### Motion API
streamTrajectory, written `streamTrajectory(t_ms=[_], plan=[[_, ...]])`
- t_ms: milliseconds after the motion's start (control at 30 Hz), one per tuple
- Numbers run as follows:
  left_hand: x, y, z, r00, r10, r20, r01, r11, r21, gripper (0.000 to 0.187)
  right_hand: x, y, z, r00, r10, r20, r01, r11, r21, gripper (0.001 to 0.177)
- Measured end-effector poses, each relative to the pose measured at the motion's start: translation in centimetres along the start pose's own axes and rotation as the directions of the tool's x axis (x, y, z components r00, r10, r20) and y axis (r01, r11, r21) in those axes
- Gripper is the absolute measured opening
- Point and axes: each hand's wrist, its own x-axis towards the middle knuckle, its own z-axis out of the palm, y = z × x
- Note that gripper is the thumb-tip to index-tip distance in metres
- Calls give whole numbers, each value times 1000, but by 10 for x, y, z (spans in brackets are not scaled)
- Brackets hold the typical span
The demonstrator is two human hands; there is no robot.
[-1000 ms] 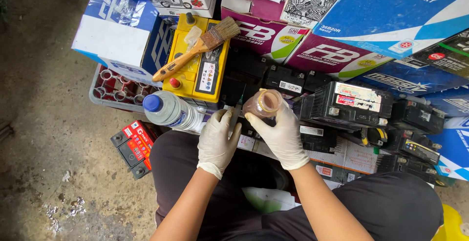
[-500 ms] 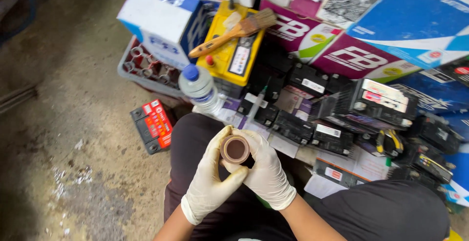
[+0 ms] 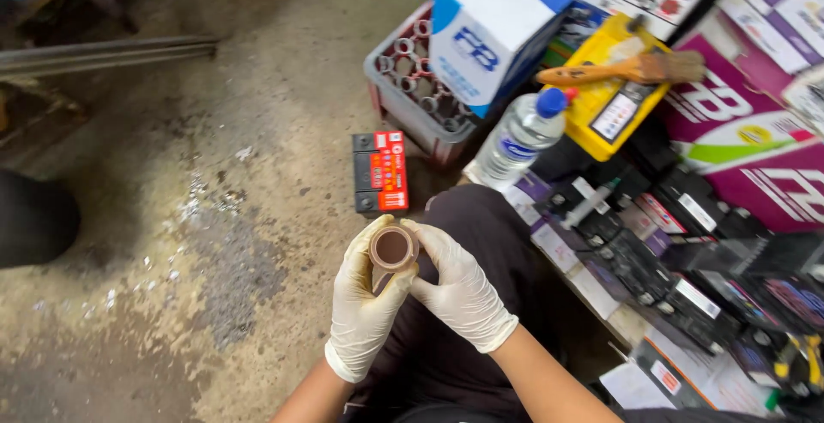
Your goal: Cleaning battery terminals and organizing batteries in a workshop
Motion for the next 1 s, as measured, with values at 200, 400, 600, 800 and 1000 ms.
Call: streamTrajectory(t_ms=[200, 400, 600, 800, 1000], plan=[[-31, -40, -24, 988, -102, -113, 8, 778, -628, 88, 15, 6, 38, 993, -59, 105, 66, 995, -69, 60], [-56, -57, -47, 938, -289, -193, 146, 832, -535, 79, 12, 12, 76, 957, -72, 281, 97, 992, -76, 62], [-61, -64, -50, 915, -372, -158, 210, 772, -600, 52, 8, 20, 83, 926, 111, 361, -51, 984, -173, 66], [-67, -74, -48, 854, -484, -190, 270, 725, -634, 40, 4, 30, 86, 905, 159, 395, -61, 967, -248, 65], [-34, -11, -129, 493, -812, -312, 73, 396, -915, 49, 65, -48, 181, 805, -171, 569, 359, 903, -237, 54]])
